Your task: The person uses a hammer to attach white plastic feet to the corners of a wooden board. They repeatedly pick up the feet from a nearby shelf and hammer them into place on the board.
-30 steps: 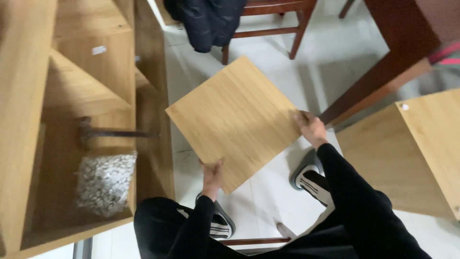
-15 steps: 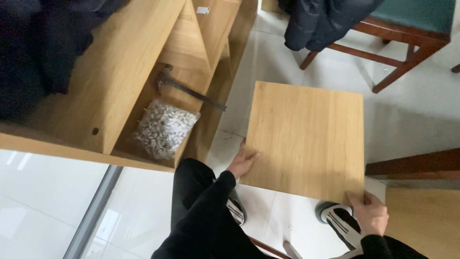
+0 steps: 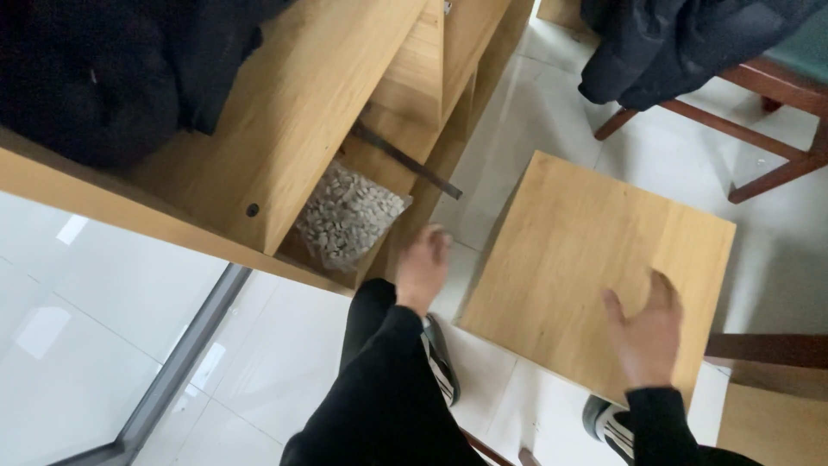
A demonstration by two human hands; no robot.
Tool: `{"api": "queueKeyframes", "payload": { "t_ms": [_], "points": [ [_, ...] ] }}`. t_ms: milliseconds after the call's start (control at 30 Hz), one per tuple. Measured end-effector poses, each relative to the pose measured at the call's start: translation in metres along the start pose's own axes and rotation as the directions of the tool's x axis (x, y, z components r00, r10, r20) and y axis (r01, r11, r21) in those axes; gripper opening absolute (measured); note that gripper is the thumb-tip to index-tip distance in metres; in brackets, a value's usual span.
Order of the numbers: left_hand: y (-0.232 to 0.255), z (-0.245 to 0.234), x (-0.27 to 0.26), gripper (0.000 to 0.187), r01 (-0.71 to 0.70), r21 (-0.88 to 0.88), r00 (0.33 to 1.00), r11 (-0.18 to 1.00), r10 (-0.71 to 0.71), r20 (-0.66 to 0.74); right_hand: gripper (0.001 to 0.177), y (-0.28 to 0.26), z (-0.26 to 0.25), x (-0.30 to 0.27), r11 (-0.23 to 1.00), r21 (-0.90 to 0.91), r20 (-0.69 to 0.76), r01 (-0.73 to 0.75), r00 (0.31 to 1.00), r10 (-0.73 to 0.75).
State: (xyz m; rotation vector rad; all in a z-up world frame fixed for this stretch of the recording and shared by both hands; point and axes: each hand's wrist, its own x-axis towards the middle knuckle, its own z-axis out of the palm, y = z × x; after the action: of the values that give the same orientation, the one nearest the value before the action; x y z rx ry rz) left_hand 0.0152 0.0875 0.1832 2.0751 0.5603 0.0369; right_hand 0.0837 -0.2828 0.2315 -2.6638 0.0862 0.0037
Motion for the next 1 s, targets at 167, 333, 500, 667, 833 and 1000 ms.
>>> {"api": "queueKeyframes", "payload": {
  "t_ms": [167,333,500,667,833,1000],
  "points": [
    [-0.090,-0.078,0.013,0.030,0.175,-0.169,0.664,0.970,-0.243,-0.707,0.067,-0.208,0.081,0.057,0.847,0.317,0.123,0.427,0.867,-0.483],
    [-0.133,-0.065,0.042,0.025,0.301,-0.269,0.703,0.915,-0.403,-0.586,0.078,-0.280,0.251,0.124,0.798,-0.014,0.451,0.602,0.716,-0.533],
    [-0.156,-0.056,0.053,0.022,0.420,-0.219,0.628,0.881,-0.456,-0.631,0.057,-0.302,0.320,0.126,0.676,-0.276,0.496,0.684,0.704,-0.509],
    [-0.164,-0.053,0.054,0.019,0.486,0.078,0.673,0.870,-0.316,-0.668,0.046,-0.316,0.324,0.109,0.899,0.085,0.623,0.430,0.681,-0.385],
    [-0.125,-0.068,0.025,0.018,0.266,0.115,0.747,0.957,-0.129,-0.652,0.052,-0.314,0.314,0.090,0.933,0.199,0.621,0.300,0.697,-0.357],
    [-0.053,-0.090,-0.007,0.024,0.142,-0.107,0.781,0.984,-0.178,-0.599,0.070,-0.313,0.244,0.093,0.925,0.233,0.627,0.300,0.681,-0.379]
  ]
}}
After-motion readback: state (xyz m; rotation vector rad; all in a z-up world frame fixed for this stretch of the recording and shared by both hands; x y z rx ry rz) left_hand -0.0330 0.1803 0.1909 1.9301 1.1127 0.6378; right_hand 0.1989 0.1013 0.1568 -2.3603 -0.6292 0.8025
